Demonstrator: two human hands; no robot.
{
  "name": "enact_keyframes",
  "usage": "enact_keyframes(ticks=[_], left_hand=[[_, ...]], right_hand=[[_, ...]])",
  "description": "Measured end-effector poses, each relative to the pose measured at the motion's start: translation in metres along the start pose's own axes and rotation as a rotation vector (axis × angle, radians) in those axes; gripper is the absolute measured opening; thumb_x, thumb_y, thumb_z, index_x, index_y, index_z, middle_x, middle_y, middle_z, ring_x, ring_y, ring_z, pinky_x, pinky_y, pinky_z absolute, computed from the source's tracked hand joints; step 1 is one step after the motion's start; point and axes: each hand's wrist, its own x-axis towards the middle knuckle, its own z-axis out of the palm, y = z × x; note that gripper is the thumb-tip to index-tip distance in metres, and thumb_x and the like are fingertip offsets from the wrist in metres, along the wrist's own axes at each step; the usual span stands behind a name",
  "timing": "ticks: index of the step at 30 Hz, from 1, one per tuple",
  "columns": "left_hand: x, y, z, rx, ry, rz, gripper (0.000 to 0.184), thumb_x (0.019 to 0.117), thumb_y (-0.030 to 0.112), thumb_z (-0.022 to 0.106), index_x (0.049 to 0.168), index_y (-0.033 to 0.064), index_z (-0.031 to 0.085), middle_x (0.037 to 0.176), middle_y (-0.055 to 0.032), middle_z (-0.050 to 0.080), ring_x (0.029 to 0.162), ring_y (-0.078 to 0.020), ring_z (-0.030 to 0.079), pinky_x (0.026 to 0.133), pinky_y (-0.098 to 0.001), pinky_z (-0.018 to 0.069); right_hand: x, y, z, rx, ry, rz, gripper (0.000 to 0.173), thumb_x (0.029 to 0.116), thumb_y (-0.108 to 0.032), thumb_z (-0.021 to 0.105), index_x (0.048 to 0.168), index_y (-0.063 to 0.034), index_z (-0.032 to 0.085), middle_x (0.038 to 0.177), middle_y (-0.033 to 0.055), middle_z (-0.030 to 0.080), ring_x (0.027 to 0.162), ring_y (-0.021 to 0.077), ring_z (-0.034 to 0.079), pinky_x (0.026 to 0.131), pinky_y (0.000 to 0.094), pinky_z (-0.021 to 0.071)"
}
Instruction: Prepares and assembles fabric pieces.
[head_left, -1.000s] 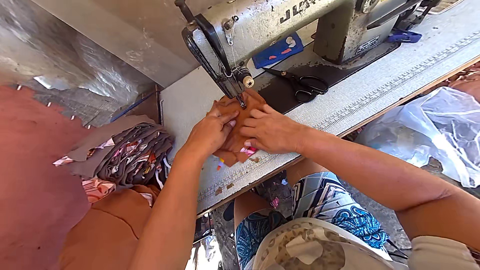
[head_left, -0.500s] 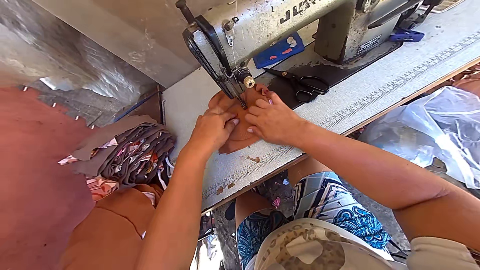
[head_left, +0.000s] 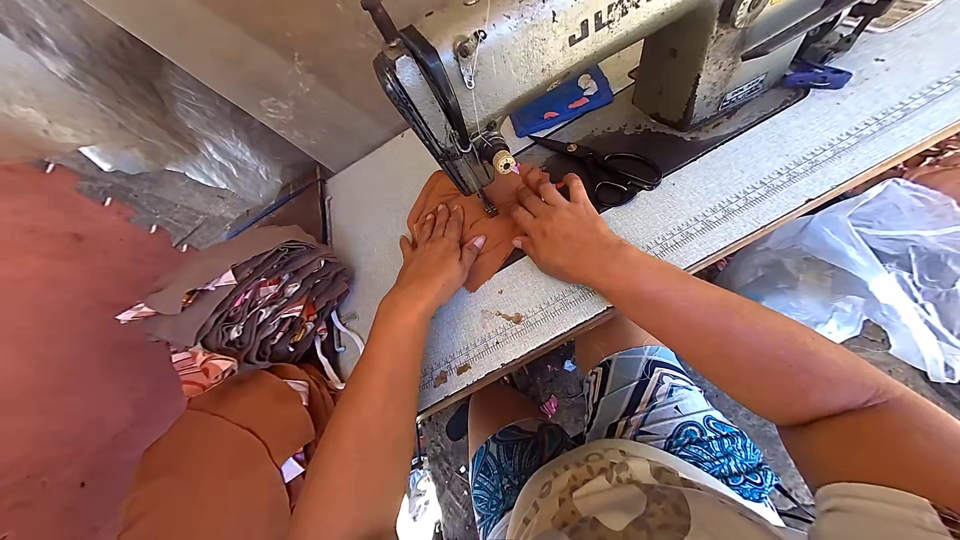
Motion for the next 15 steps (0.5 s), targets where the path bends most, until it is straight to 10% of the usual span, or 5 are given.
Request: enact_keyframes(ticks=[15], left_hand=[[0.030,-0.025,0.015,-0.189,0.169,-0.054,0.075,0.1090,0.055,0.028,0.165,0.0073,0.017,0.171,-0.0158,0.017,0.159,-0.0341,0.011,0.120,-0.0718,0.0021]], right_hand=[[-0.011,-0.002,-0.005,0.058,0.247,0.095,0.052,0.0988,-0.031,0.066,0.141,-0.0018,0.058,0.149,0.0232,0.052,0.142,0.0440,0.044,0.113,0.0686,0.0288]])
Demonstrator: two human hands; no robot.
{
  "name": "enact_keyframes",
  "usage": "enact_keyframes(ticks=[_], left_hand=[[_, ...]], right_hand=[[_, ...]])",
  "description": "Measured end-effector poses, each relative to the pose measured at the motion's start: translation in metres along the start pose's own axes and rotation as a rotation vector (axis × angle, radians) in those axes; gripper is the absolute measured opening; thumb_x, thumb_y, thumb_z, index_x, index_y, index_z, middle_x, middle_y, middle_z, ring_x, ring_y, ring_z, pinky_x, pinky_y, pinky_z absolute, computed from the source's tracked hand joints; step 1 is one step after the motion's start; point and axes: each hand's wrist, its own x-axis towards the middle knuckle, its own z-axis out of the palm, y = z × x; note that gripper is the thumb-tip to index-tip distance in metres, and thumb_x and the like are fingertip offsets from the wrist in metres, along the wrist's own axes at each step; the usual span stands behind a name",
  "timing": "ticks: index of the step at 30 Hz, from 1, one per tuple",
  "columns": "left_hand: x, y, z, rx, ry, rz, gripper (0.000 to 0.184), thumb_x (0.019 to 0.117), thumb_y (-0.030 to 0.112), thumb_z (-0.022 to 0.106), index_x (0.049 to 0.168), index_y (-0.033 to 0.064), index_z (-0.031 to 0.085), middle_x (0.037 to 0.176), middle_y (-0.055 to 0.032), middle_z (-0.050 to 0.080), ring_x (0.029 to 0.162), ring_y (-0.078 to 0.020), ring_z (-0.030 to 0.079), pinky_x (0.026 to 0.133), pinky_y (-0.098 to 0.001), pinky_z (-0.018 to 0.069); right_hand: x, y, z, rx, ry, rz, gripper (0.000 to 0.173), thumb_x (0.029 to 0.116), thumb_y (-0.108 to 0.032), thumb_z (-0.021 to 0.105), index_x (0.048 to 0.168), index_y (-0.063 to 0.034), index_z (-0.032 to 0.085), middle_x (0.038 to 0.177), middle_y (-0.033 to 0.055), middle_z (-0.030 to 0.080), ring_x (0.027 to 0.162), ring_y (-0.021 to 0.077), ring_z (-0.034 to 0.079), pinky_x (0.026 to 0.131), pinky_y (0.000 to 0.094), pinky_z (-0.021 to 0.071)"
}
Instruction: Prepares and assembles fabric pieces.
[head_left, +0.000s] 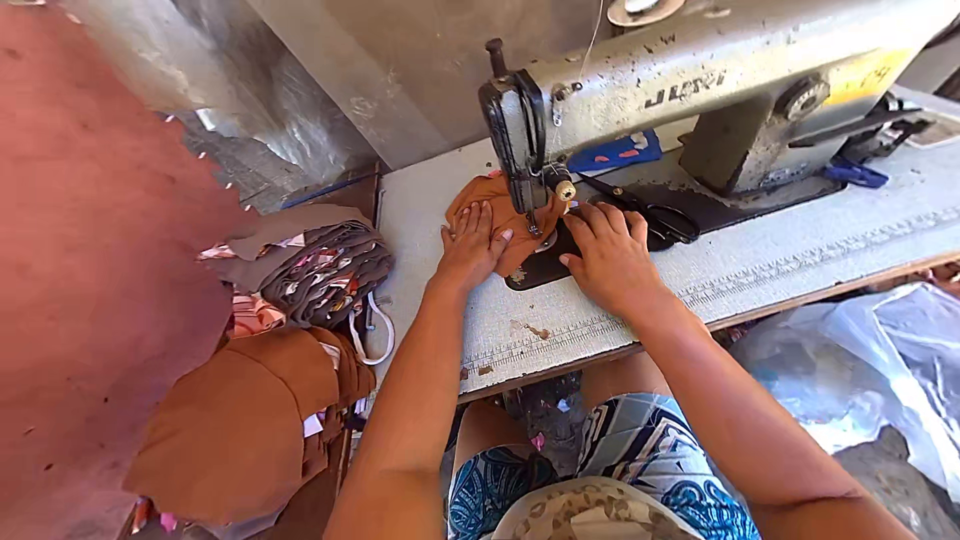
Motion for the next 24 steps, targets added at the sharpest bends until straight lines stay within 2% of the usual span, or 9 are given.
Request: enact_keyframes(ticks=[3,6,8,11,14,18,21,23,24], left_hand=[[-0.003,-0.005,0.005,-0.051,0.162,-0.013,0.071,0.1100,0.050,0.030,0.164,0.0043,0.021,0.170,-0.0163,0.021,0.159,-0.0345,0.011,0.122,-0.0691,0.0007],[-0.006,-0.013,0.011,-0.120,0.365,-0.065,0.065,0.1108,0.043,0.033,0.160,0.0013,0.030,0.166,-0.0211,0.029,0.156,-0.0409,0.018,0.123,-0.0680,0.0083],[-0.008,-0.015,0.010,-0.167,0.416,-0.109,0.064,0.1101,0.041,0.037,0.160,0.0007,0.031,0.165,-0.0239,0.028,0.156,-0.0430,0.018,0.123,-0.0656,0.0103],[-0.017,-0.008,-0.001,-0.210,0.390,-0.134,0.066,0.1066,0.037,0.049,0.160,0.0019,0.031,0.166,-0.0272,0.023,0.156,-0.0453,0.015,0.124,-0.0651,0.0099],[-0.045,0.004,-0.030,-0.210,0.336,-0.064,0.068,0.1012,0.032,0.063,0.158,0.0034,0.037,0.165,-0.0282,0.026,0.155,-0.0458,0.018,0.124,-0.0658,0.0118],[-0.117,0.010,-0.098,-0.026,0.196,0.070,0.056,0.1014,0.032,0.065,0.153,0.0131,0.050,0.165,-0.0176,0.032,0.155,-0.0380,0.024,0.124,-0.0631,0.0152],[-0.193,-0.021,-0.142,0.026,0.302,0.079,0.043,0.1031,0.033,0.060,0.141,0.0129,0.063,0.159,-0.0141,0.044,0.149,-0.0323,0.038,0.121,-0.0559,0.0303],[-0.246,-0.054,-0.161,0.004,0.424,0.011,0.039,0.1041,0.030,0.055,0.135,0.0084,0.066,0.147,-0.0128,0.057,0.138,-0.0263,0.054,0.115,-0.0492,0.0438],[-0.272,-0.068,-0.166,-0.023,0.467,-0.063,0.038,0.1050,0.028,0.053,0.134,0.0062,0.066,0.141,-0.0125,0.062,0.132,-0.0242,0.058,0.112,-0.0476,0.0470]], right_hand=[[-0.023,-0.013,0.002,0.140,0.049,-0.022,0.049,0.0997,-0.033,0.061,0.140,-0.0048,0.060,0.148,0.0238,0.053,0.140,0.0475,0.045,0.110,0.0714,0.0334],[-0.046,-0.027,0.002,0.188,-0.123,-0.036,0.049,0.1025,-0.040,0.053,0.144,-0.0144,0.060,0.154,0.0197,0.050,0.146,0.0453,0.040,0.115,0.0701,0.0277],[-0.045,-0.027,0.000,0.205,-0.183,-0.022,0.049,0.1026,-0.039,0.055,0.144,-0.0135,0.060,0.155,0.0205,0.048,0.147,0.0457,0.037,0.117,0.0680,0.0262],[-0.043,-0.026,0.000,0.185,-0.223,-0.036,0.048,0.1024,-0.040,0.056,0.142,-0.0130,0.061,0.155,0.0205,0.047,0.149,0.0445,0.036,0.118,0.0664,0.0253],[-0.045,-0.025,0.010,0.237,-0.091,-0.111,0.045,0.0992,-0.038,0.060,0.132,-0.0085,0.068,0.146,0.0254,0.055,0.140,0.0514,0.044,0.111,0.0731,0.0316],[-0.048,-0.021,0.013,0.270,-0.038,-0.155,0.051,0.0987,-0.044,0.055,0.129,-0.0054,0.069,0.142,0.0298,0.056,0.136,0.0573,0.045,0.107,0.0779,0.0308],[-0.046,-0.023,0.013,0.293,-0.020,-0.193,0.052,0.0976,-0.045,0.055,0.126,-0.0046,0.070,0.140,0.0304,0.057,0.134,0.0586,0.046,0.106,0.0796,0.0295],[-0.041,-0.039,0.010,0.383,0.007,-0.245,0.048,0.0983,-0.043,0.054,0.125,-0.0058,0.071,0.135,0.0278,0.061,0.129,0.0561,0.050,0.103,0.0771,0.0335],[-0.037,-0.054,0.007,0.434,0.019,-0.293,0.047,0.0994,-0.043,0.053,0.124,-0.0073,0.072,0.131,0.0256,0.063,0.125,0.0536,0.054,0.100,0.0749,0.0372]])
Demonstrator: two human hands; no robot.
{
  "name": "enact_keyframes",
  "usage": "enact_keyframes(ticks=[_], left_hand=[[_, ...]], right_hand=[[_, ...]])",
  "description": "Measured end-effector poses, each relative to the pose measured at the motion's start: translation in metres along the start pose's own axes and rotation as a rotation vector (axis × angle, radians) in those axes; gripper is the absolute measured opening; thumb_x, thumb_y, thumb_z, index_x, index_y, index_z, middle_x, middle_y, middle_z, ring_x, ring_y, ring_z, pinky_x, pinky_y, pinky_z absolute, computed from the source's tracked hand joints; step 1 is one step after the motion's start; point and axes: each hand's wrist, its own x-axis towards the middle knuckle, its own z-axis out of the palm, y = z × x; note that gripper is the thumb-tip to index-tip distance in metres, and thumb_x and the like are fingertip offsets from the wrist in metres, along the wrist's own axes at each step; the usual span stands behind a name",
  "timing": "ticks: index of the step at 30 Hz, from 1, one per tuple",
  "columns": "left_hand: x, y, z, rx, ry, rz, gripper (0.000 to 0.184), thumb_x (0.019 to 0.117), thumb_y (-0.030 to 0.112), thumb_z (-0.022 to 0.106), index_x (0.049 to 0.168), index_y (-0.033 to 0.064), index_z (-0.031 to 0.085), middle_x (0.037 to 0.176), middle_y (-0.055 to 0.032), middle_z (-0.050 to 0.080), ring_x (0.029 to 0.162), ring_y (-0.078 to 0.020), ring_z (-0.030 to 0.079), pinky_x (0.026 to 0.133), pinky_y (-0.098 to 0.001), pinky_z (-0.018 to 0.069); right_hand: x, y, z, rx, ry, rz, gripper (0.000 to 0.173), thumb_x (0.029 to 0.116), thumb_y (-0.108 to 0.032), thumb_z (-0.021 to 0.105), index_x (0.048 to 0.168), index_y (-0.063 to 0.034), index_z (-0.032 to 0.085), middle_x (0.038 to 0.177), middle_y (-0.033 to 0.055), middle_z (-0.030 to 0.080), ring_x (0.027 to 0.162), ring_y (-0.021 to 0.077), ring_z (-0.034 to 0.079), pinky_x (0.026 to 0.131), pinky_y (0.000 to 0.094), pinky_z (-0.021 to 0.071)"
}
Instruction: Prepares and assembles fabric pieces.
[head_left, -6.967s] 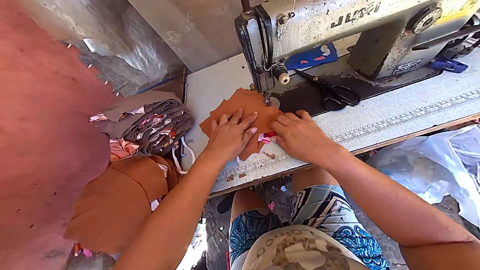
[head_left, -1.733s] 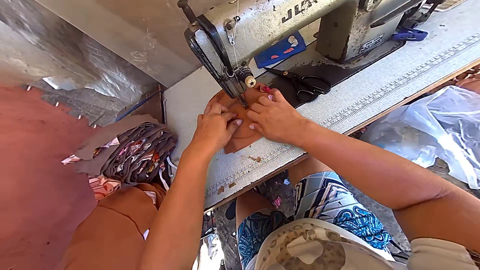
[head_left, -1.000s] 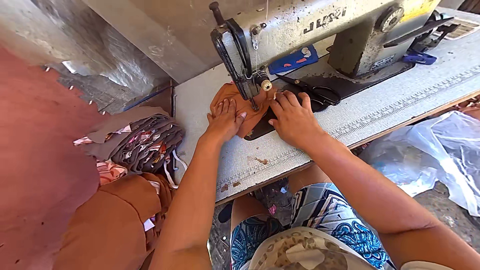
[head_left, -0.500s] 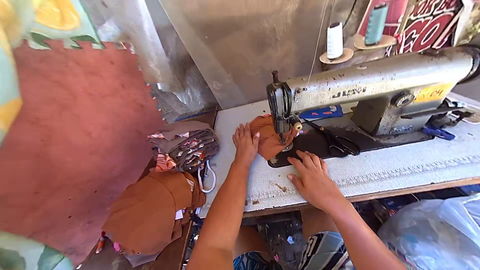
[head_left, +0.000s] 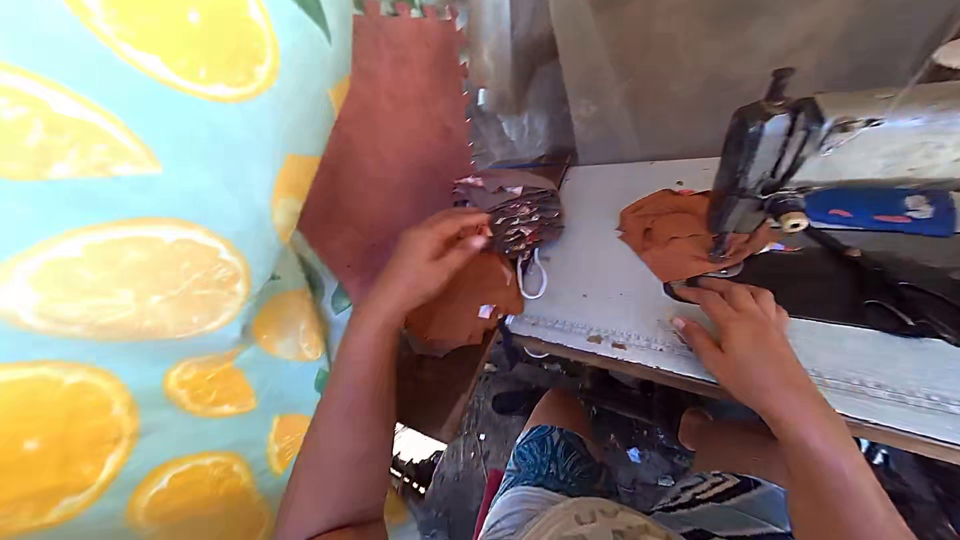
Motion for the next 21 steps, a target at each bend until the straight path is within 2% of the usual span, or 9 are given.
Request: enact_keyframes(ticks=[3,6,8,10,12,13,17,19,21], left_hand=[[-0.059,-0.028,-0.025,-0.022,0.105,-0.302,0.030,0.1069,0.022,0.054,0.127,0.0046,0.068,0.127,-0.0142,0.068,0.115,-0.0255,0.067,0.101,-0.0525,0.0523],[-0.112,-0.049,-0.012,-0.137,0.243,-0.432,0.024,0.1057,0.019,0.056,0.121,0.0049,0.068,0.112,-0.0108,0.071,0.094,-0.0174,0.068,0.085,-0.0428,0.0563],[-0.138,-0.056,0.007,-0.244,0.349,-0.485,0.024,0.1045,0.017,0.055,0.120,0.0026,0.066,0.110,-0.0091,0.070,0.096,-0.0137,0.067,0.089,-0.0385,0.0557],[-0.153,-0.058,0.027,-0.309,0.436,-0.551,0.023,0.1036,0.017,0.057,0.118,0.0019,0.066,0.111,-0.0088,0.070,0.100,-0.0137,0.067,0.091,-0.0384,0.0552],[-0.160,-0.058,0.040,-0.330,0.440,-0.592,0.020,0.1016,0.017,0.060,0.113,0.0013,0.067,0.117,-0.0106,0.069,0.107,-0.0157,0.066,0.094,-0.0396,0.0551],[-0.162,-0.058,0.043,-0.332,0.426,-0.601,0.019,0.1007,0.017,0.062,0.110,0.0017,0.068,0.120,-0.0110,0.068,0.110,-0.0165,0.065,0.095,-0.0401,0.0545],[-0.161,-0.056,0.043,-0.324,0.421,-0.594,0.018,0.1008,0.019,0.063,0.107,0.0037,0.069,0.126,-0.0112,0.065,0.115,-0.0173,0.063,0.098,-0.0401,0.0526],[-0.162,-0.056,0.044,-0.302,0.418,-0.575,0.017,0.0999,0.021,0.065,0.106,0.0055,0.070,0.125,-0.0103,0.065,0.116,-0.0176,0.063,0.098,-0.0402,0.0530],[-0.161,-0.055,0.044,-0.290,0.400,-0.567,0.014,0.0975,0.020,0.069,0.104,0.0079,0.071,0.124,-0.0090,0.065,0.113,-0.0175,0.062,0.095,-0.0404,0.0532]], right_hand=[[0.026,-0.062,0.024,0.164,-0.044,-0.201,0.040,0.1001,-0.039,0.060,0.118,-0.0061,0.074,0.119,0.0235,0.067,0.117,0.0496,0.059,0.097,0.0701,0.0431],[0.047,-0.137,0.067,0.289,-0.120,-0.428,0.027,0.0969,-0.030,0.068,0.107,-0.0070,0.076,0.104,0.0192,0.070,0.108,0.0425,0.064,0.095,0.0621,0.0490],[0.059,-0.179,0.096,0.287,-0.166,-0.565,0.025,0.0933,-0.030,0.073,0.102,-0.0063,0.074,0.099,0.0172,0.069,0.103,0.0399,0.064,0.090,0.0580,0.0519],[0.069,-0.208,0.116,0.191,-0.231,-0.643,0.030,0.0895,-0.031,0.078,0.105,-0.0062,0.072,0.101,0.0172,0.067,0.104,0.0386,0.063,0.088,0.0551,0.0510],[0.077,-0.224,0.124,0.105,-0.325,-0.633,0.030,0.0891,-0.021,0.078,0.113,-0.0040,0.070,0.108,0.0200,0.066,0.108,0.0407,0.062,0.090,0.0569,0.0493],[0.080,-0.227,0.127,0.081,-0.348,-0.613,0.025,0.0905,-0.015,0.075,0.113,-0.0039,0.070,0.109,0.0197,0.066,0.109,0.0404,0.062,0.089,0.0567,0.0492],[0.092,-0.229,0.121,0.184,-0.457,-0.442,0.019,0.0963,-0.016,0.069,0.109,-0.0026,0.074,0.112,0.0196,0.068,0.115,0.0399,0.061,0.093,0.0601,0.0480],[0.098,-0.225,0.122,0.284,-0.462,-0.388,0.017,0.0981,-0.017,0.068,0.103,-0.0021,0.074,0.108,0.0198,0.069,0.111,0.0397,0.063,0.093,0.0619,0.0495],[0.102,-0.220,0.128,0.366,-0.427,-0.365,0.016,0.0983,-0.017,0.068,0.096,-0.0020,0.072,0.098,0.0179,0.068,0.101,0.0369,0.065,0.086,0.0599,0.0516]])
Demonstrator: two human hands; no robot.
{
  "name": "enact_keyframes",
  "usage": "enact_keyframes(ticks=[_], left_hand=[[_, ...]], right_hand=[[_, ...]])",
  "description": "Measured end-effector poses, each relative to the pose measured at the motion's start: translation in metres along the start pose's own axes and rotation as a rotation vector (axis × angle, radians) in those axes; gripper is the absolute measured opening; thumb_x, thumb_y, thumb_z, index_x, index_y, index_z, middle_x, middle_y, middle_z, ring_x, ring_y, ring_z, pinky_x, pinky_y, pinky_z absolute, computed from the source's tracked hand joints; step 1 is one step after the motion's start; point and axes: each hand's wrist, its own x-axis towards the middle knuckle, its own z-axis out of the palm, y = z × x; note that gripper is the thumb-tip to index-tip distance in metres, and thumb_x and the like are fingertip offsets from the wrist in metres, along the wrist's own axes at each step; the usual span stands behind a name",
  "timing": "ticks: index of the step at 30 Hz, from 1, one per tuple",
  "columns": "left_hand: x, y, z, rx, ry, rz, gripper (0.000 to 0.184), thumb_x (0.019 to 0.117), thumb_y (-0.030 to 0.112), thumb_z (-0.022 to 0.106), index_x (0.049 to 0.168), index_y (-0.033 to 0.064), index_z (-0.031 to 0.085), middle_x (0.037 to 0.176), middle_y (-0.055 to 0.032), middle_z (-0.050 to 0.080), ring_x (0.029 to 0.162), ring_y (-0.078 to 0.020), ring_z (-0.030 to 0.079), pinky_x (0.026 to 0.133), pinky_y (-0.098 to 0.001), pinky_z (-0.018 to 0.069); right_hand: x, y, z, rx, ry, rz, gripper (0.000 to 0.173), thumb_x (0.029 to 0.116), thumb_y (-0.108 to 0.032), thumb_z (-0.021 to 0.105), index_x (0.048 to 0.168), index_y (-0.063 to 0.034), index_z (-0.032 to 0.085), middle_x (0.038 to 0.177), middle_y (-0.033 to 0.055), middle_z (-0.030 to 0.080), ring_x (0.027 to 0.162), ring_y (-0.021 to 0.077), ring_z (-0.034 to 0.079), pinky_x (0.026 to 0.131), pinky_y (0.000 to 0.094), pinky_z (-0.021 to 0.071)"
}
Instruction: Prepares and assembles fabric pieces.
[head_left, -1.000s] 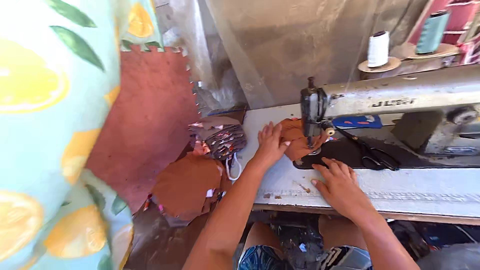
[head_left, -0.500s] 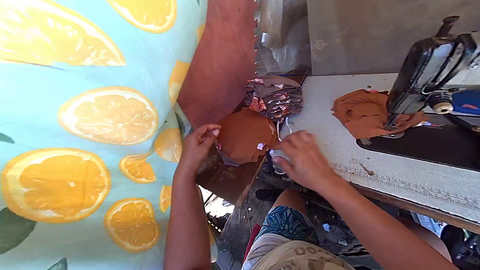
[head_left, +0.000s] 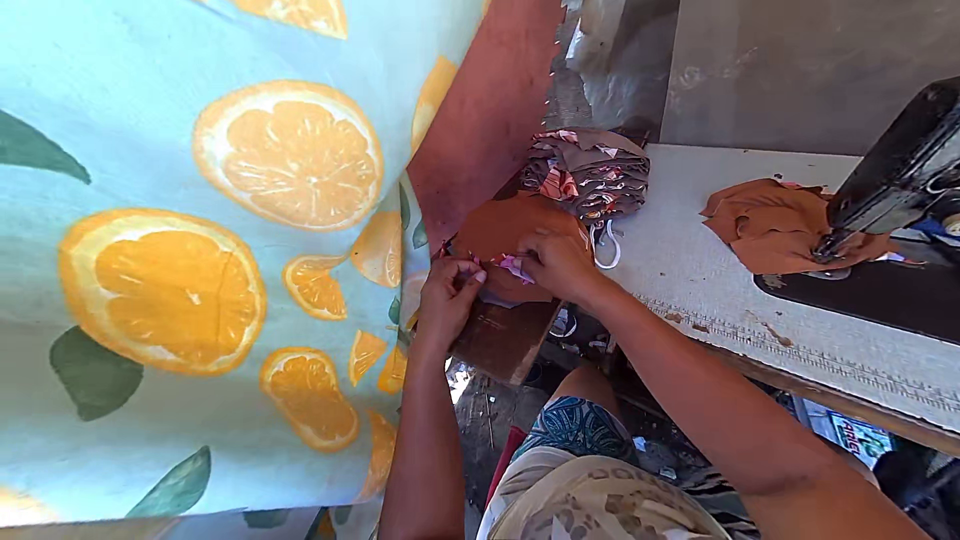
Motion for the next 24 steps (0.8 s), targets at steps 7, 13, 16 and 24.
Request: enact_keyframes(ticks=[7,13,16,24], left_hand=[[-0.002,0.009,0.004,0.189,-0.012,0.011,0.019,0.0852,0.014,0.084,0.099,0.0081,0.072,0.129,-0.0143,0.059,0.104,-0.0227,0.063,0.083,-0.0402,0.0559],[0.007,0.005,0.008,0.297,-0.016,0.338,0.025,0.0807,0.009,0.085,0.103,0.0147,0.076,0.133,-0.0156,0.056,0.120,-0.0309,0.057,0.098,-0.0491,0.0509],[0.012,0.004,0.009,0.350,-0.029,0.408,0.013,0.0846,0.012,0.082,0.097,0.0142,0.078,0.126,-0.0137,0.060,0.111,-0.0293,0.060,0.095,-0.0492,0.0507],[0.027,0.027,-0.007,0.319,-0.074,0.404,0.007,0.0941,0.015,0.071,0.094,0.0116,0.077,0.128,-0.0131,0.061,0.118,-0.0295,0.058,0.100,-0.0512,0.0467]], right_hand=[[0.008,-0.005,-0.004,0.028,-0.029,0.112,0.019,0.1009,-0.017,0.064,0.098,0.0018,0.069,0.101,0.0190,0.066,0.099,0.0356,0.065,0.086,0.0574,0.0513],[0.008,-0.006,-0.004,-0.031,-0.025,0.116,0.020,0.1012,-0.019,0.063,0.100,-0.0007,0.070,0.100,0.0170,0.066,0.100,0.0341,0.065,0.087,0.0551,0.0510],[0.007,-0.007,-0.005,-0.032,-0.034,0.122,0.020,0.1017,-0.020,0.062,0.101,-0.0006,0.070,0.102,0.0172,0.066,0.102,0.0343,0.064,0.088,0.0548,0.0506],[0.006,-0.003,-0.006,-0.013,-0.055,0.092,0.021,0.1019,-0.021,0.062,0.102,-0.0012,0.069,0.100,0.0164,0.064,0.101,0.0342,0.063,0.086,0.0547,0.0494]])
